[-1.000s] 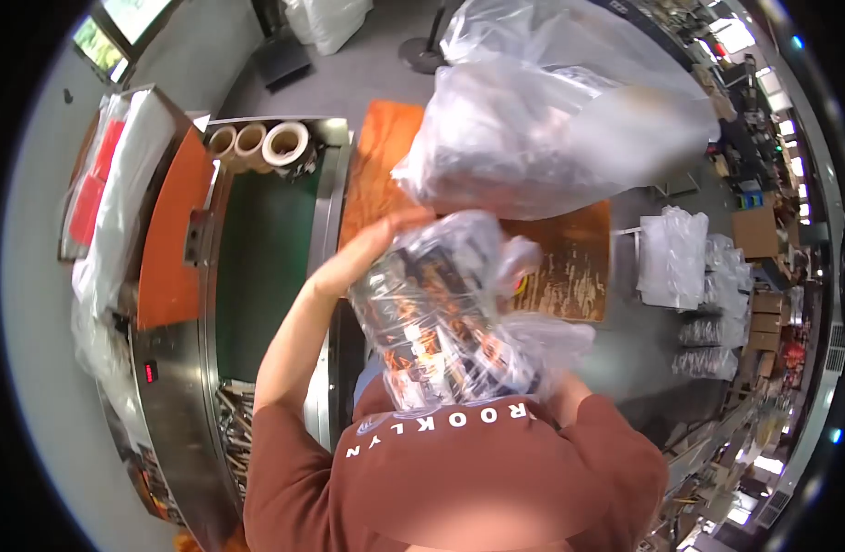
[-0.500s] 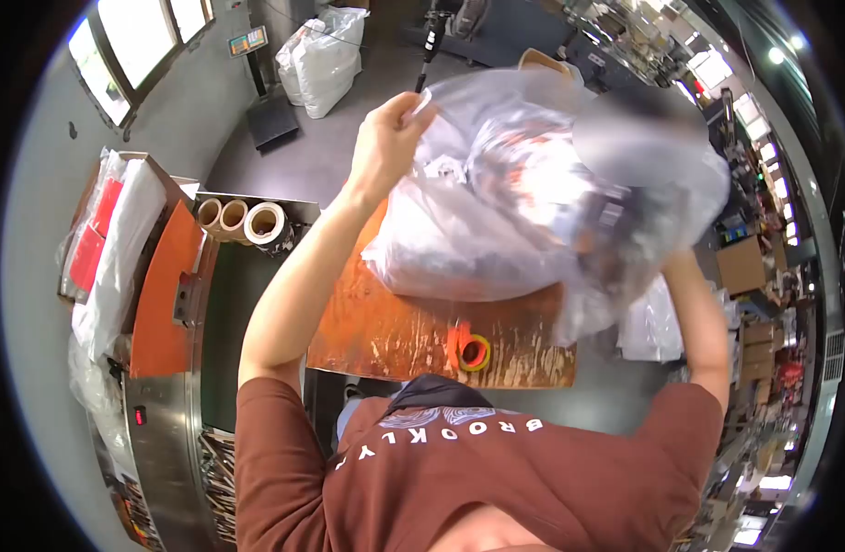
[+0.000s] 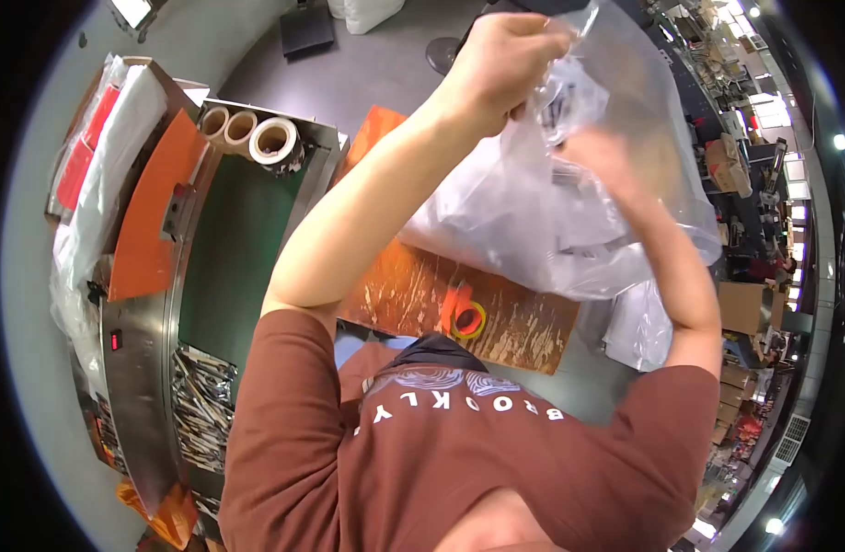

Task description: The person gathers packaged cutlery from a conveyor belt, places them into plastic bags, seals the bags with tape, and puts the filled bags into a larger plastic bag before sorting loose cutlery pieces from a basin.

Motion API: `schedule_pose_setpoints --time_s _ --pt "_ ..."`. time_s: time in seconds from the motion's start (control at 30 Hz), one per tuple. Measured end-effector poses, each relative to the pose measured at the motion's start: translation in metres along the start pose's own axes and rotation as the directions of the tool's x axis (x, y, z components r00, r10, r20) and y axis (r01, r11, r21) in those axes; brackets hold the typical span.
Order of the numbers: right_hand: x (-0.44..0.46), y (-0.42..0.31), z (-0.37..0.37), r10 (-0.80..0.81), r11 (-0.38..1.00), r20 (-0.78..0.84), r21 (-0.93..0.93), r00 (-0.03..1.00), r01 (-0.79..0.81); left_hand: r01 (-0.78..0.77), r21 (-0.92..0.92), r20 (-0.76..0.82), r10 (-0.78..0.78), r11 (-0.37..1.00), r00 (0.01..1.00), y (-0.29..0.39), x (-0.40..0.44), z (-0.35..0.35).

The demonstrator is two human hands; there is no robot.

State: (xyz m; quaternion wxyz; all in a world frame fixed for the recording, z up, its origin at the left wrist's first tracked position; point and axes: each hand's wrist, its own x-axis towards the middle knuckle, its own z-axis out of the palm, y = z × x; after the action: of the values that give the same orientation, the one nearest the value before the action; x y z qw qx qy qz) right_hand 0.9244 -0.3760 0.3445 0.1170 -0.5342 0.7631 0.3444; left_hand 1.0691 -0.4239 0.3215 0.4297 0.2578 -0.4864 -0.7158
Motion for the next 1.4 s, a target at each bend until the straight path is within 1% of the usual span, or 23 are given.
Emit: schedule_pose_setpoints --time_s 0.03,0.07,0.1,0.13,0.17,0.27,0.37,0.57,0.6,0.7,0.77,0.83,0.9,0.97,1.03,1.1,1.17,1.2,1.27,1.3,1.33,1.37,1.4 --pt "-0.001 -0.004 -0.014 0.035 0.999 -0.028 -0.015 0.999 -0.035 -0.043 -0.084 0.016 0.044 0.996 0.999 0.001 0.001 -0.006" --pt "0.015 -0.005 -0.007 -0.184 0.979 -0.45 0.0 0.874 0.206 -0.083 -0.173 0.025 0.088 0.982 0.996 -0.001 0.002 -0.012" --pt "0.041 0.001 0.011 -0.325 0.903 -0.777 -0.084 0.539 0.422 -0.152 -0.223 0.009 0.158 0.963 0.987 -0.01 0.008 -0.015" --pt "0.074 0.009 0.034 -0.35 0.787 -0.934 -0.249 0.077 0.565 -0.143 -0.212 0.039 0.155 0.967 0.987 -0.004 -0.002 -0.017" --pt "0.091 0.007 0.047 -0.429 0.781 -0.901 -0.335 0.064 0.527 -0.137 -0.203 0.065 0.153 0.97 0.986 0.012 -0.017 -0.017" --pt "0.141 -0.008 0.112 -0.529 0.846 -0.679 -0.38 0.509 0.374 -0.174 -0.226 0.101 0.2 0.959 0.974 0.01 -0.018 -0.023" --pt "0.142 -0.007 0.163 -0.559 0.827 -0.47 -0.373 0.683 0.421 -0.225 -0.292 0.079 0.258 0.93 0.963 -0.002 -0.013 -0.029" --pt "0.117 0.006 0.165 -0.548 0.824 -0.08 -0.221 0.832 0.522 -0.253 -0.327 0.017 0.273 0.911 0.962 -0.026 -0.003 -0.008" --pt "0.11 0.014 0.171 -0.539 0.825 0.011 -0.191 0.842 0.531 -0.306 -0.288 -0.14 0.276 0.908 0.951 -0.022 -0.004 0.006" --pt "0.088 0.032 0.205 -0.515 0.824 0.214 -0.143 0.83 0.549 -0.168 -0.239 -0.064 0.157 0.956 0.986 -0.004 -0.013 -0.002" --pt "0.088 0.03 0.203 -0.501 0.839 0.204 -0.124 0.841 0.53 -0.273 -0.182 -0.082 0.263 0.944 0.961 -0.005 -0.01 -0.001" --pt "0.096 0.023 0.196 -0.486 0.856 0.184 -0.099 0.854 0.508 -0.211 -0.082 -0.09 0.204 0.974 0.975 -0.002 -0.021 -0.006" --pt "0.108 0.01 0.171 -0.482 0.862 0.133 -0.101 0.866 0.496 -0.159 -0.192 -0.136 0.134 0.968 0.982 -0.013 -0.027 -0.003" --pt "0.12 -0.002 0.154 -0.484 0.864 0.085 -0.109 0.871 0.491 -0.282 -0.221 -0.161 0.25 0.934 0.955 -0.019 -0.013 0.002" --pt "0.133 -0.016 0.138 -0.481 0.866 0.057 -0.121 0.875 0.484 -0.125 -0.31 -0.064 0.111 0.943 0.992 -0.01 -0.012 -0.007" --pt "0.14 -0.03 0.12 -0.48 0.868 0.044 -0.122 0.876 0.482 -0.066 -0.197 -0.033 0.061 0.978 0.998 0.004 -0.023 -0.022" --pt "0.134 -0.033 0.093 -0.492 0.862 0.029 -0.121 0.87 0.492 -0.09 0.106 -0.113 0.102 0.99 0.988 0.018 -0.039 -0.054" --pt "0.121 -0.025 0.074 -0.489 0.866 0.016 -0.107 0.872 0.488 -0.291 0.269 -0.129 0.334 0.918 0.934 0.008 -0.045 -0.081" --pt "0.069 0.004 0.029 -0.437 0.899 -0.098 -0.013 0.894 0.438 -0.256 0.473 -0.266 0.413 0.843 0.871 0.007 -0.086 -0.154" --pt "0.021 0.013 0.004 -0.379 0.904 -0.254 0.106 0.89 0.415 -0.119 0.471 -0.374 0.32 0.874 0.871 0.001 -0.116 -0.197" --pt "-0.025 0.012 -0.019 -0.333 0.839 -0.458 0.254 0.824 0.481 0.02 0.437 -0.48 0.215 0.899 0.85 -0.01 -0.143 -0.246" --pt "-0.101 -0.028 -0.037 -0.244 0.61 -0.668 0.457 0.703 0.647 0.127 0.314 -0.639 0.11 0.941 0.761 -0.021 -0.173 -0.283" --pt "-0.135 -0.05 -0.037 -0.299 0.496 -0.892 0.157 0.338 0.854 0.147 0.316 -0.732 0.142 0.937 0.666 -0.055 -0.193 -0.327"
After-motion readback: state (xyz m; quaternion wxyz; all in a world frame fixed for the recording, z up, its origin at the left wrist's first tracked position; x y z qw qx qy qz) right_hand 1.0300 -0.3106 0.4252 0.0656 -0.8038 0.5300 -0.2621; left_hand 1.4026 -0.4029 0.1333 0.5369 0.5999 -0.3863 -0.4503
